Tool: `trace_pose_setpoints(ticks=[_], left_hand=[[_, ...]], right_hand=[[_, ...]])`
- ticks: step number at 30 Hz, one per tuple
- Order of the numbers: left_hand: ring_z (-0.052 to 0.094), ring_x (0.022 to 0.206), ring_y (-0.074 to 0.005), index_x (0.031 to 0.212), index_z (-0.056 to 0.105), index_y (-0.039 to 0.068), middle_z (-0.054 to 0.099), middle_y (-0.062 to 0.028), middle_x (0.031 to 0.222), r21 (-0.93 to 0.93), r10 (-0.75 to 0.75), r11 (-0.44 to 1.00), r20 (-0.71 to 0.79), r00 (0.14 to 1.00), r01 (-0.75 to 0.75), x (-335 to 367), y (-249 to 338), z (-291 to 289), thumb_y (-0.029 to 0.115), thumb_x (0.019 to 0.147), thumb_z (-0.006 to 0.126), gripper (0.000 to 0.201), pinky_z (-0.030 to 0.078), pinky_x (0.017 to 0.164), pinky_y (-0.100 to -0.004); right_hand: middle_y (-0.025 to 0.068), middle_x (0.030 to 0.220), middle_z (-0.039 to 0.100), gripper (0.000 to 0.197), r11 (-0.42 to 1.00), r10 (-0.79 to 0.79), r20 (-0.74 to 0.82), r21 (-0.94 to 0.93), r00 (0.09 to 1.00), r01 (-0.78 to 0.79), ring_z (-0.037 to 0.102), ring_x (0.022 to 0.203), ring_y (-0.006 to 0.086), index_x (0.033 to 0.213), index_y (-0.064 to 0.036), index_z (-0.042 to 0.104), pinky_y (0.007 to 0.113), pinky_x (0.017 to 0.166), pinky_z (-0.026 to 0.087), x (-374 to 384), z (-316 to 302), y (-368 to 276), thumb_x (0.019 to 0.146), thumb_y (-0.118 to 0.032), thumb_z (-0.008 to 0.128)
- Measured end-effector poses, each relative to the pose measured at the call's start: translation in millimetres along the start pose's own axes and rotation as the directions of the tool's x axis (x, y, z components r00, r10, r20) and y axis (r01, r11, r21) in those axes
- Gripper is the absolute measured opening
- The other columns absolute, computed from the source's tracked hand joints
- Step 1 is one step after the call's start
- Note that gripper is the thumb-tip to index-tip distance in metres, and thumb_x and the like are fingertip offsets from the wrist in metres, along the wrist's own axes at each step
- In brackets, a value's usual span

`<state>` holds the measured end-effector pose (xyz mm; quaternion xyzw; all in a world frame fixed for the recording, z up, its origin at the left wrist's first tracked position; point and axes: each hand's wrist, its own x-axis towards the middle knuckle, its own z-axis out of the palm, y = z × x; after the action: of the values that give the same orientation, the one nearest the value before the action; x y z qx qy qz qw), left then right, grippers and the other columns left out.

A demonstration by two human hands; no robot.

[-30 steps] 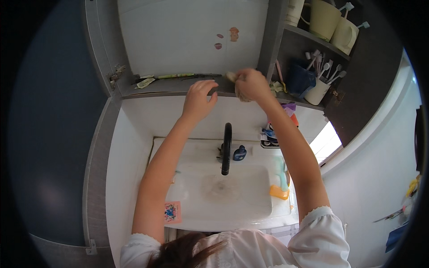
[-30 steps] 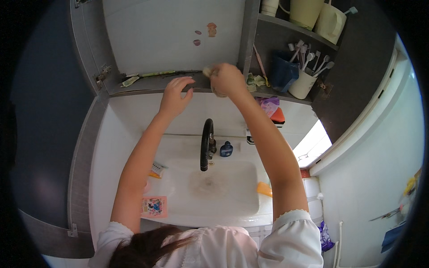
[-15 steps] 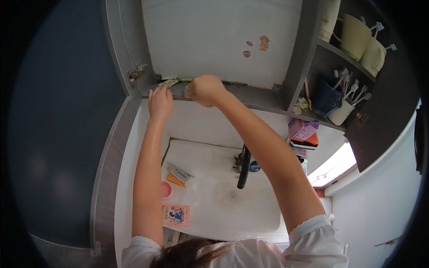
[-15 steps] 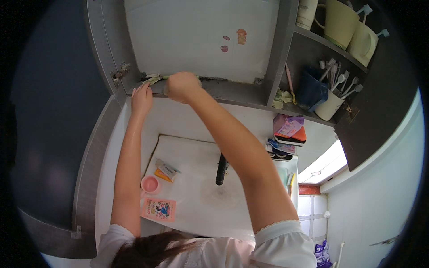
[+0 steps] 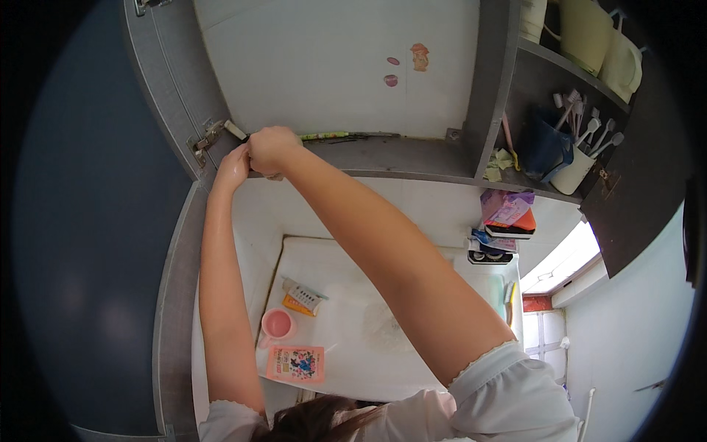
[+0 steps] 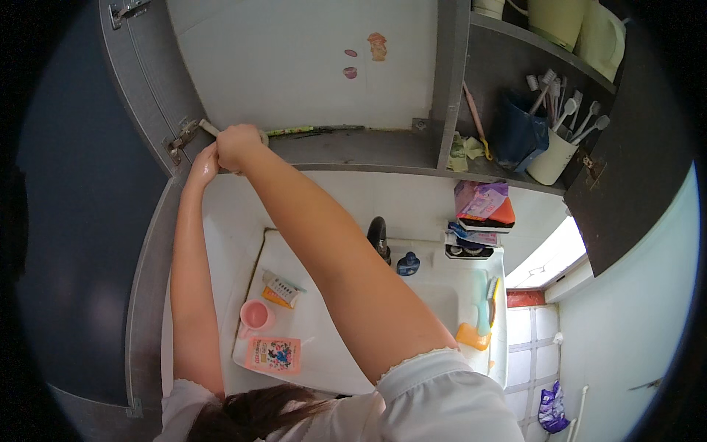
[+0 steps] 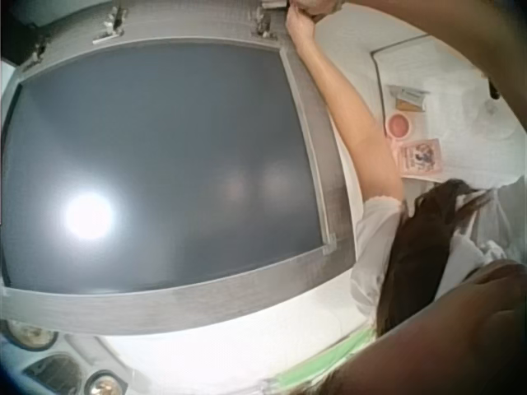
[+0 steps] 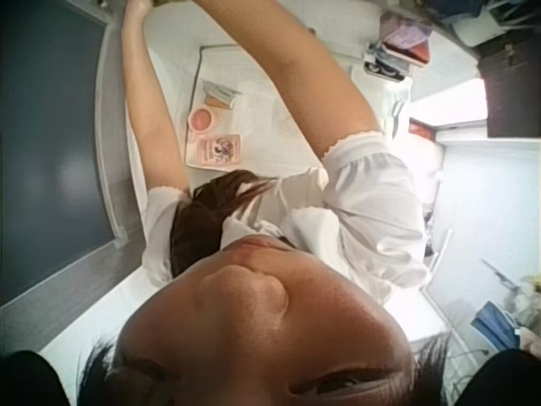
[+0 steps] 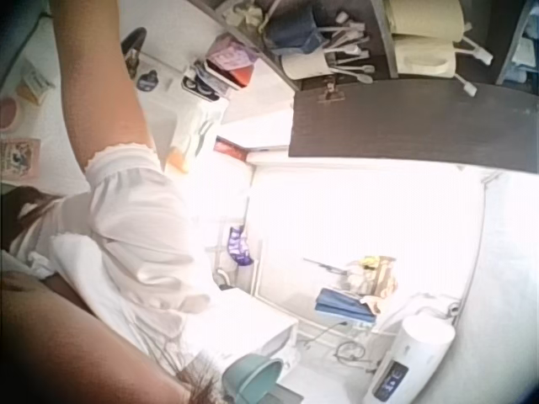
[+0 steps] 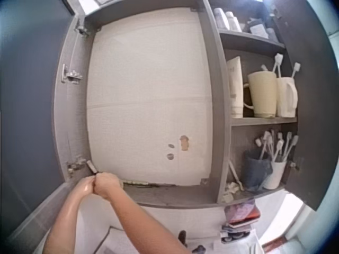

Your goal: The person wipes the cabinet door, sink surface, and faucet with a cloth, washes their hands, and organizes items on the counter and in the cabinet.

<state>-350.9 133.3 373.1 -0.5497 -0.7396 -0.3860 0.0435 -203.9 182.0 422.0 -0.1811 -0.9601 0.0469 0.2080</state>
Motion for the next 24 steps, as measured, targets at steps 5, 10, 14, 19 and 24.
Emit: trace_pose_setpoints(ticks=[5,10,14,19,24], left_hand=[[0.048,0.093,-0.0335,0.104,0.048,0.003,0.051,-0.0205,0.096,0.013,0.036,0.999,-0.052,0.998,-0.035,-2.3,-1.4,4.2,0.025,0.08,0.034,0.035,0.037,0.077,-0.034],[0.047,0.096,-0.0314,0.104,0.048,0.001,0.051,-0.019,0.1,0.003,-0.001,1.0,-0.104,0.995,0.002,-5.4,-2.7,-3.4,0.02,0.078,0.035,0.035,0.035,0.082,-0.032],[0.048,0.094,-0.0312,0.105,0.048,0.001,0.052,-0.0184,0.1,-0.006,0.012,1.0,-0.135,0.991,-0.012,-5.6,-5.8,-0.1,0.018,0.077,0.035,0.035,0.036,0.081,-0.0319],[0.051,0.091,-0.0278,0.101,0.049,0.001,0.054,-0.0172,0.096,-0.103,0.039,0.992,-0.288,0.957,-0.071,-16.1,5.5,1.1,0.012,0.077,0.036,0.03,0.038,0.078,-0.031],[0.052,0.088,-0.0228,0.096,0.05,0.001,0.055,-0.0127,0.092,-0.29,0.082,0.92,-0.515,0.853,-0.263,-37.7,42.2,22.7,0.006,0.079,0.037,0.022,0.039,0.076,-0.0299]], right_hand=[[0.0136,0.067,0.058,0.015,0.998,0.066,0.038,0.012,0.997,-0.066,0.057,0.066,0.0274,0.063,-0.0054,0.06,0.036,0.059,0.045,-19.6,-11.2,6.9,0.063,-0.017,0.05],[0.0138,0.069,0.058,0.016,0.995,0.098,-0.025,-0.028,0.995,-0.099,0.057,0.066,0.0277,0.067,-0.0037,0.059,0.035,0.059,0.045,-62.7,-27.2,44.5,0.062,-0.015,0.049],[0.0135,0.065,0.058,0.015,0.995,0.078,-0.077,-0.049,0.994,-0.082,0.056,0.062,0.0282,0.062,-0.0042,0.059,0.036,0.057,0.045,-76.9,-31.4,63.7,0.061,-0.015,0.049],[0.013,0.064,0.058,0.014,0.99,0.053,0.006,-0.131,0.999,-0.052,0.057,0.06,0.0275,0.062,-0.005,0.059,0.036,0.056,0.045,-53.7,-21.9,40.6,0.06,-0.015,0.049],[0.0099,0.067,0.058,0.012,0.98,-0.094,-0.193,-0.191,0.977,0.056,0.056,0.066,0.027,0.062,-0.0083,0.059,0.038,0.057,0.043,-26.4,2.8,14.4,0.063,-0.017,0.051]])
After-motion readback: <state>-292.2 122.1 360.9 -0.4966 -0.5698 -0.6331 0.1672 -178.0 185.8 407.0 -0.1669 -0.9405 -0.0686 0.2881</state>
